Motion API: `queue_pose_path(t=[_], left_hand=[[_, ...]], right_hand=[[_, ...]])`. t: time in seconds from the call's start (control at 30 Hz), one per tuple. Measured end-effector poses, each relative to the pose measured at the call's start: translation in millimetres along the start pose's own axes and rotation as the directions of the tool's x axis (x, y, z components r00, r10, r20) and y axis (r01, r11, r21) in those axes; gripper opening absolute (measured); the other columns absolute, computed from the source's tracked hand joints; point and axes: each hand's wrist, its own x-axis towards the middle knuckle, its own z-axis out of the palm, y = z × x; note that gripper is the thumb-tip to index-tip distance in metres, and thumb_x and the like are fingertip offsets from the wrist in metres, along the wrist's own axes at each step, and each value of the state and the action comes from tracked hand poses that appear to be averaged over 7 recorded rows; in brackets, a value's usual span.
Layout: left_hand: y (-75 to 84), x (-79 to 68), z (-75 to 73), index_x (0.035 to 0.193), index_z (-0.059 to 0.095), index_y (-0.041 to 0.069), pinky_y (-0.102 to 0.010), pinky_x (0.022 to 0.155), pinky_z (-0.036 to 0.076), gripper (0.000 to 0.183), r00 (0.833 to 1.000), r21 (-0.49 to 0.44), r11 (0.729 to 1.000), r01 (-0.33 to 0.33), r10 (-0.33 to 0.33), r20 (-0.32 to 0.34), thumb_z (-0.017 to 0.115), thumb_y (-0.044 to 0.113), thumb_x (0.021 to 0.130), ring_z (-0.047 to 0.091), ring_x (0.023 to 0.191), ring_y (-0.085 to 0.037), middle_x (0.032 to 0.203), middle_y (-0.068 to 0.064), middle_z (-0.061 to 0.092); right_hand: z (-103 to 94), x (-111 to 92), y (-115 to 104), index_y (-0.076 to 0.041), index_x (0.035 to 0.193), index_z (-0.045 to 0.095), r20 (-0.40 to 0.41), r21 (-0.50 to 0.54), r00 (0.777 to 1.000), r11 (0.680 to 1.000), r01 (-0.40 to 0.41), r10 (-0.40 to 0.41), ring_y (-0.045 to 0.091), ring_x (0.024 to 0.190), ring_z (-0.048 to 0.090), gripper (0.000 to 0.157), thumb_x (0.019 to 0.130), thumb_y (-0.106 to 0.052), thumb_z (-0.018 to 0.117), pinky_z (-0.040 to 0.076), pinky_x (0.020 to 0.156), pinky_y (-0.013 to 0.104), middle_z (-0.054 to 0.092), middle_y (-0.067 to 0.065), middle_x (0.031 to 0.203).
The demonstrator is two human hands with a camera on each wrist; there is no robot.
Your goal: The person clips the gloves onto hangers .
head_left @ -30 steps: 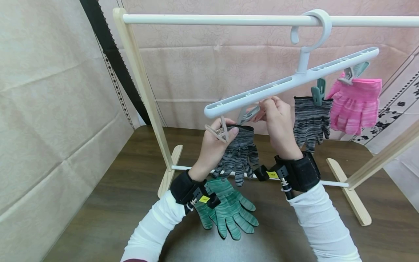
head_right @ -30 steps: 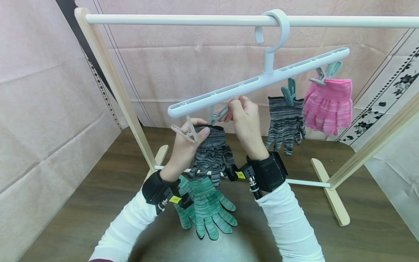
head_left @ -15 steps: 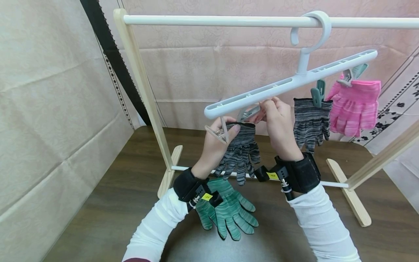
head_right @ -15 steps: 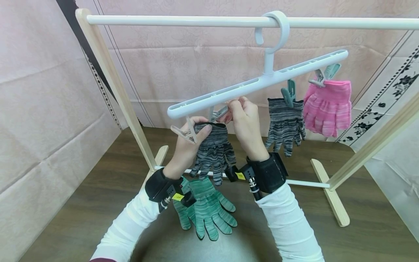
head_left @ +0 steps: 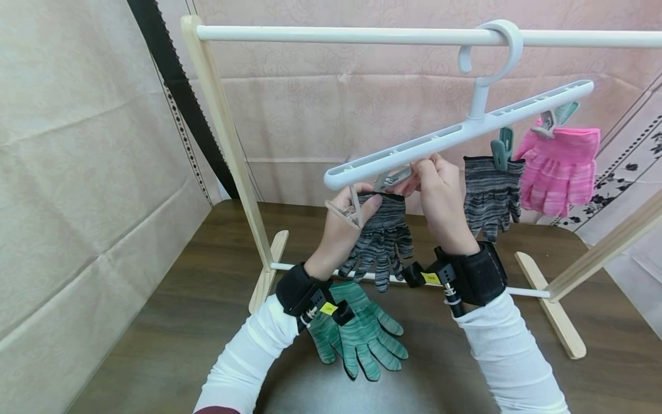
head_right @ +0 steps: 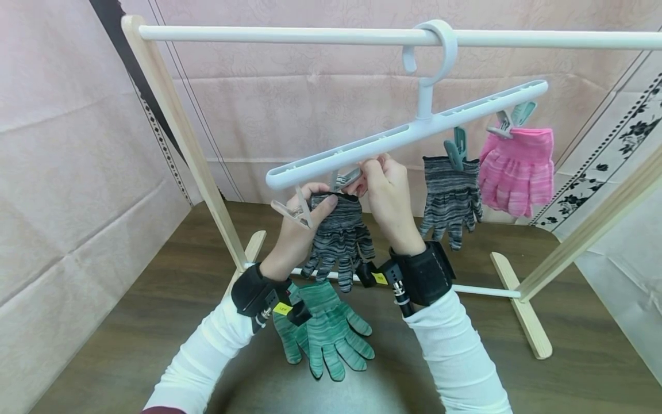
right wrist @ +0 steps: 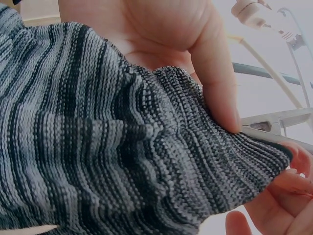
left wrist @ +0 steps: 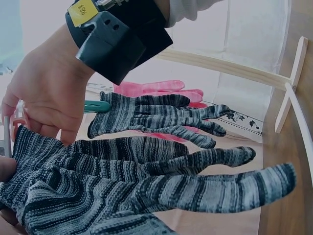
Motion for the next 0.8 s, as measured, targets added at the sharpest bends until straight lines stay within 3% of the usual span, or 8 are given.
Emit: queue_pose_path(t=[0.23,0.43,0.53,0.7,0.8], left_hand=[[3.3,0.4,0.4,0.108,0.049,-0.006,-0.024,0.086,0.037,0.027,0.996,-0.055,0.995,0.083,-0.084,-0.015,0.053,0.009,0.086,0.046,0.107,-0.013,0.121,-0.017,0.05],[4.5,1.8,1.6,0.109,0.049,-0.008,-0.027,0.09,0.036,0.028,0.994,-0.068,0.992,0.109,-0.11,-0.004,0.053,0.007,0.086,0.046,0.111,-0.018,0.123,-0.017,0.048],[3.8,2.3,2.2,0.11,0.047,-0.007,-0.029,0.092,0.034,0.048,0.993,-0.1,0.988,0.12,-0.118,0.024,0.059,0.03,0.084,0.043,0.113,-0.018,0.126,-0.017,0.046],[4.7,5.1,4.4,0.11,0.046,-0.01,-0.029,0.091,0.033,0.096,0.989,-0.146,0.98,0.136,-0.127,0.074,0.064,0.069,0.057,0.043,0.109,-0.014,0.124,-0.018,0.045],[15.1,5.0,6.5,0.11,0.045,-0.013,-0.026,0.09,0.032,0.069,0.985,-0.156,0.976,0.153,-0.138,0.102,0.063,0.045,0.076,0.042,0.106,-0.011,0.123,-0.018,0.044]], right_hand=[[0.2,0,0,0.003,0.107,0.052,-0.003,-0.046,1.0,0.999,0.008,-0.008,0.008,0.057,0.054,0.028,0.092,-0.009,0.032,0.045,0.064,0.024,0.057,-0.01,0.058],[0.1,0,0,0.001,0.105,0.053,-0.001,-0.038,1.0,0.999,0.013,-0.013,0.009,0.056,0.053,0.027,0.092,-0.009,0.031,0.044,0.063,0.024,0.057,-0.01,0.057],[0.0,0,0,-0.002,0.1,0.053,0.004,-0.004,1.0,1.0,0.016,-0.016,0.008,0.056,0.053,0.024,0.093,-0.009,0.032,0.043,0.063,0.023,0.056,-0.009,0.057],[-0.2,-1,0,-0.005,0.09,0.054,-0.001,0.014,1.0,1.0,0.017,-0.017,0.008,0.056,0.052,0.023,0.092,-0.008,0.032,0.041,0.062,0.023,0.056,-0.009,0.057],[-0.3,0,-1,-0.006,0.087,0.054,-0.005,0.003,1.0,1.0,0.018,-0.018,0.008,0.057,0.052,0.023,0.091,-0.007,0.032,0.041,0.062,0.024,0.057,-0.01,0.057]])
